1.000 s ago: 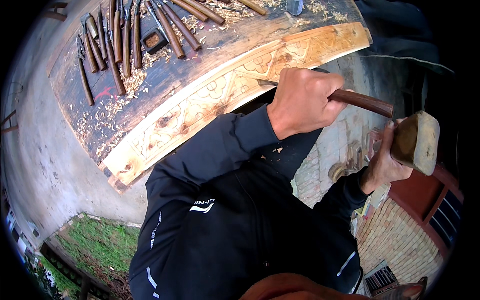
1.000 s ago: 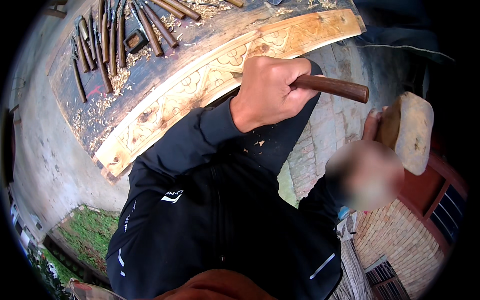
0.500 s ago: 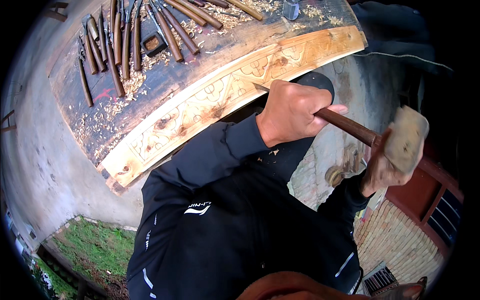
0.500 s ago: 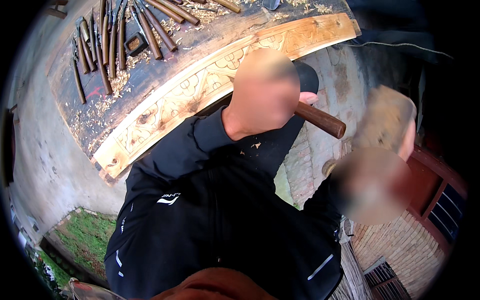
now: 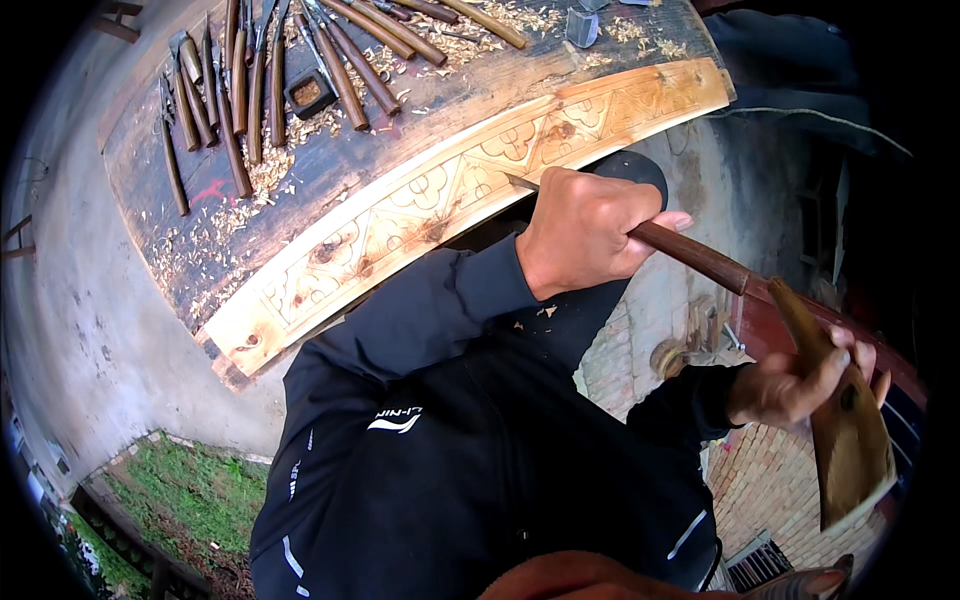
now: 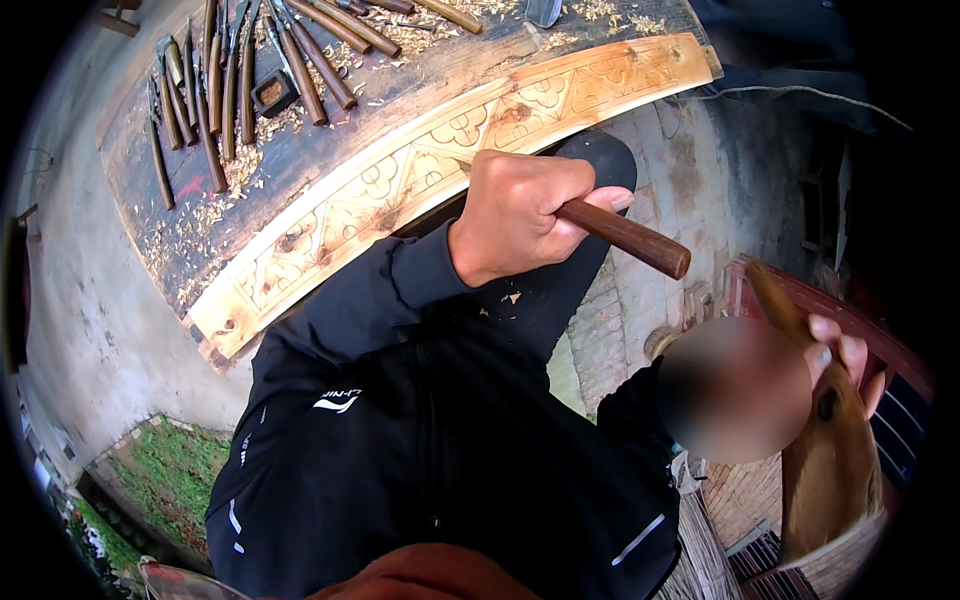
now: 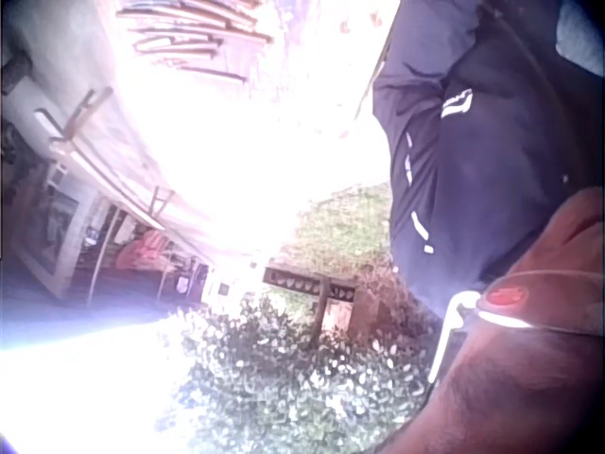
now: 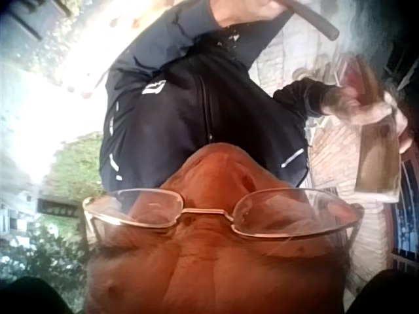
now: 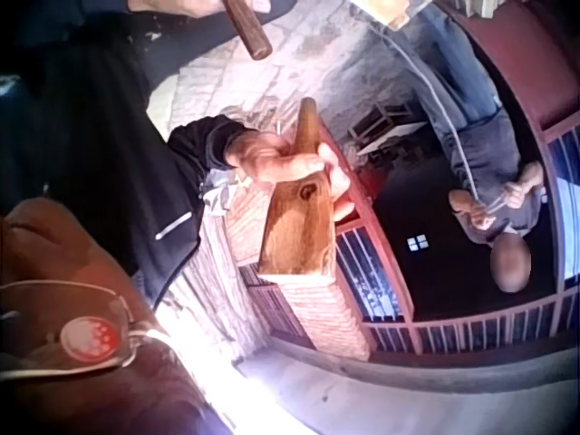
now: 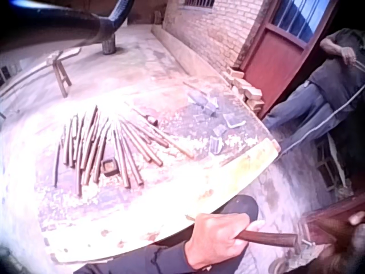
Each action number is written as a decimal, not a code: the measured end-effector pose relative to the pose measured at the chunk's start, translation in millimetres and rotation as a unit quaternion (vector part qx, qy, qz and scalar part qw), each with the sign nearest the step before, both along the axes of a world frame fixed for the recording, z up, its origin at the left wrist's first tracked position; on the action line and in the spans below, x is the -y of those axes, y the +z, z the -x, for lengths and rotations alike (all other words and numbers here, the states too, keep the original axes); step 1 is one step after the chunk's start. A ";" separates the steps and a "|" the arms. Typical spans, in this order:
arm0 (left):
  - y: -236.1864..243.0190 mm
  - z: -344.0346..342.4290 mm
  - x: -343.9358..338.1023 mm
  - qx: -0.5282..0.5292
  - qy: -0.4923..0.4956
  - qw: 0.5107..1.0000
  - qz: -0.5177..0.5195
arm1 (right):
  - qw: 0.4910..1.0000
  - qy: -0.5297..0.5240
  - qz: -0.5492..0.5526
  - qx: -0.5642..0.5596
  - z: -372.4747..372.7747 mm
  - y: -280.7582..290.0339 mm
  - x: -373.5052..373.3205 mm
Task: The person uses a wooden mallet and a chisel to carve a decorative pattern into a long plank of wood. They repeatedly strike the chisel to remove wood shavings and refine the design along the plank's length.
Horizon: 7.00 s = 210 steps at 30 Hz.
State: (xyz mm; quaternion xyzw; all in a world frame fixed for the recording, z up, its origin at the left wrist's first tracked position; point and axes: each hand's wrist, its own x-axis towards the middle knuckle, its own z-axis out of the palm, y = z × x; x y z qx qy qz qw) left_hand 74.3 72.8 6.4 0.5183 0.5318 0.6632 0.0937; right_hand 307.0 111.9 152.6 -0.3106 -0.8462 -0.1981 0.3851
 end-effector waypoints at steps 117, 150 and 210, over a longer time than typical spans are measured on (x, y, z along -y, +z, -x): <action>0.6 19.8 -11.6 0.037 0.103 0.994 -0.029 | 0.931 0.162 0.216 -0.246 59.5 -24.4 -45.6; 2.1 28.6 -5.8 0.042 0.121 0.992 -0.003 | 0.974 0.045 0.194 -0.108 82.9 -39.1 -53.6; 10.7 116.6 29.3 0.439 -0.015 0.898 -0.033 | 0.719 0.019 0.644 -0.262 68.2 -150.3 -43.3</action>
